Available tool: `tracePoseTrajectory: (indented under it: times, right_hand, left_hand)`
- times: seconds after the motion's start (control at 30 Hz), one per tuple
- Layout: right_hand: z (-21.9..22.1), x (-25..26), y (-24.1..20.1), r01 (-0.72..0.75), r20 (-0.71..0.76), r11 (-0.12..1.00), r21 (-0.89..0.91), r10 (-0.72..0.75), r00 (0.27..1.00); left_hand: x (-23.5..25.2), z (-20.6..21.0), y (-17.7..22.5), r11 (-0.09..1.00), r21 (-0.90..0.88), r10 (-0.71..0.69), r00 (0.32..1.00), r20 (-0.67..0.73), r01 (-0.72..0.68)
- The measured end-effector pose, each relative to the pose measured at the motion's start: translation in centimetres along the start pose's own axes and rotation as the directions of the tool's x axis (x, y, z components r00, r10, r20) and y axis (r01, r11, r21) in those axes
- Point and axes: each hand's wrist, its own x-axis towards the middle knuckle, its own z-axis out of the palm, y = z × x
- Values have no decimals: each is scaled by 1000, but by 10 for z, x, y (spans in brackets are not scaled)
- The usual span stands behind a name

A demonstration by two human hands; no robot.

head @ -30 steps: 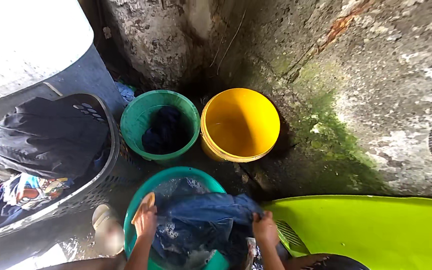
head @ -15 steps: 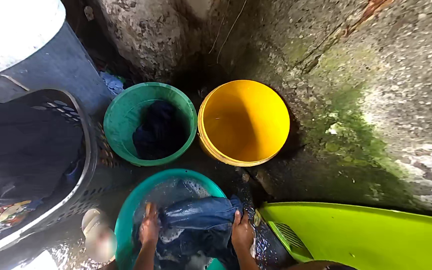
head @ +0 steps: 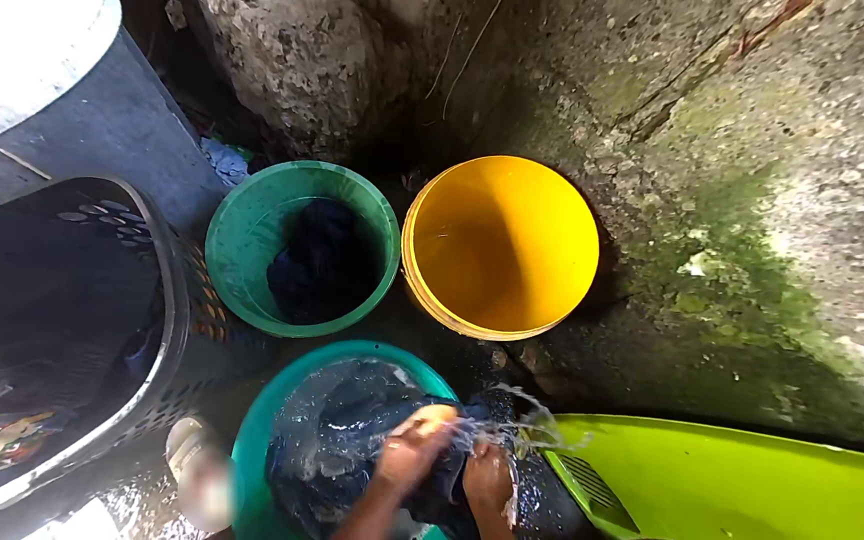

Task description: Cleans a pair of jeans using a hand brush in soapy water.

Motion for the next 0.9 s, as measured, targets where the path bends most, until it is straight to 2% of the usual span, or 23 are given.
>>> tracePoseTrajectory:
  times: [0.03,0.1,0.13,0.17,0.2,0.23,0.3,0.33,0.37,0.4,0.43,0.47,0.53,0.57,0.6,0.63,0.67,0.73,0.77,0.8,0.83,0.87,0.9]
  right_hand:
    - [1,1,2,17,-23,1000,5,-17,1000]
    - [6,5,2,54,-77,998,37,-51,996]
    - [8,5,1,62,-95,997,43,-58,994]
    - [10,3,2,62,-102,997,39,-57,993]
    - [10,5,2,66,-115,997,37,-61,991]
    - [11,6,1,72,-126,997,39,-67,990]
    - [12,6,2,87,-129,995,39,-81,988]
    - [11,4,4,87,-112,996,34,-82,990]
    - [10,5,4,85,-95,996,32,-82,992]
    - [8,5,3,80,-83,996,27,-78,994]
    - [7,4,3,74,-79,997,28,-72,994]
    - [7,4,3,68,-79,997,33,-65,995]
    - [8,8,-1,73,-101,996,42,-68,993]
    - [10,6,1,68,-100,997,40,-64,993]
    - [10,4,2,61,-97,997,36,-58,994]
    - [9,5,1,60,-100,997,37,-56,993]
    - [9,5,0,65,-109,997,39,-60,992]
    - [11,3,1,78,-108,996,34,-74,991]
    - [11,3,3,80,-104,997,23,-77,992]
    - [10,4,2,79,-98,997,15,-77,992]
    - [9,3,2,80,-97,997,16,-78,992]
    - [10,2,3,81,-99,996,22,-79,992]
    - [10,2,3,81,-100,996,27,-78,992]
  left_hand:
    - [-10,-16,-37,974,146,-196,969,153,174]
    - [-23,-51,-100,848,303,-516,809,281,436]
    - [-25,-63,-109,780,332,-620,729,291,531]
    - [-23,-67,-101,740,322,-671,687,280,591]
    - [-15,-64,-78,747,268,-664,703,257,608]
    - [-5,-57,-44,806,174,-592,773,229,565]
    - [9,-28,25,961,-68,-261,960,105,268]
    - [12,-10,42,986,-145,-77,997,8,77]
    - [13,1,39,989,-145,31,999,-24,-34]
    - [7,1,19,998,-61,27,999,19,-25]
    - [-4,-14,-14,993,53,-114,980,163,107]
    - [-17,-35,-56,952,180,-292,911,290,248]
    - [-31,-68,-115,818,376,-565,735,377,436]
    - [-36,-77,-119,760,406,-644,676,359,508]
    - [-35,-79,-103,731,391,-678,656,331,559]
    - [-27,-75,-73,754,332,-654,697,296,567]
    - [-19,-66,-37,819,228,-572,777,262,526]
    - [-9,-30,23,966,-40,-249,961,122,255]
    - [-6,-11,32,989,-104,-99,993,62,105]
    - [-4,0,24,996,-75,-37,997,65,42]
    - [-8,-3,-1,996,32,-86,986,141,82]
    - [-14,-18,-33,965,161,-246,927,282,208]
    - [-17,-36,-66,906,268,-410,834,369,326]
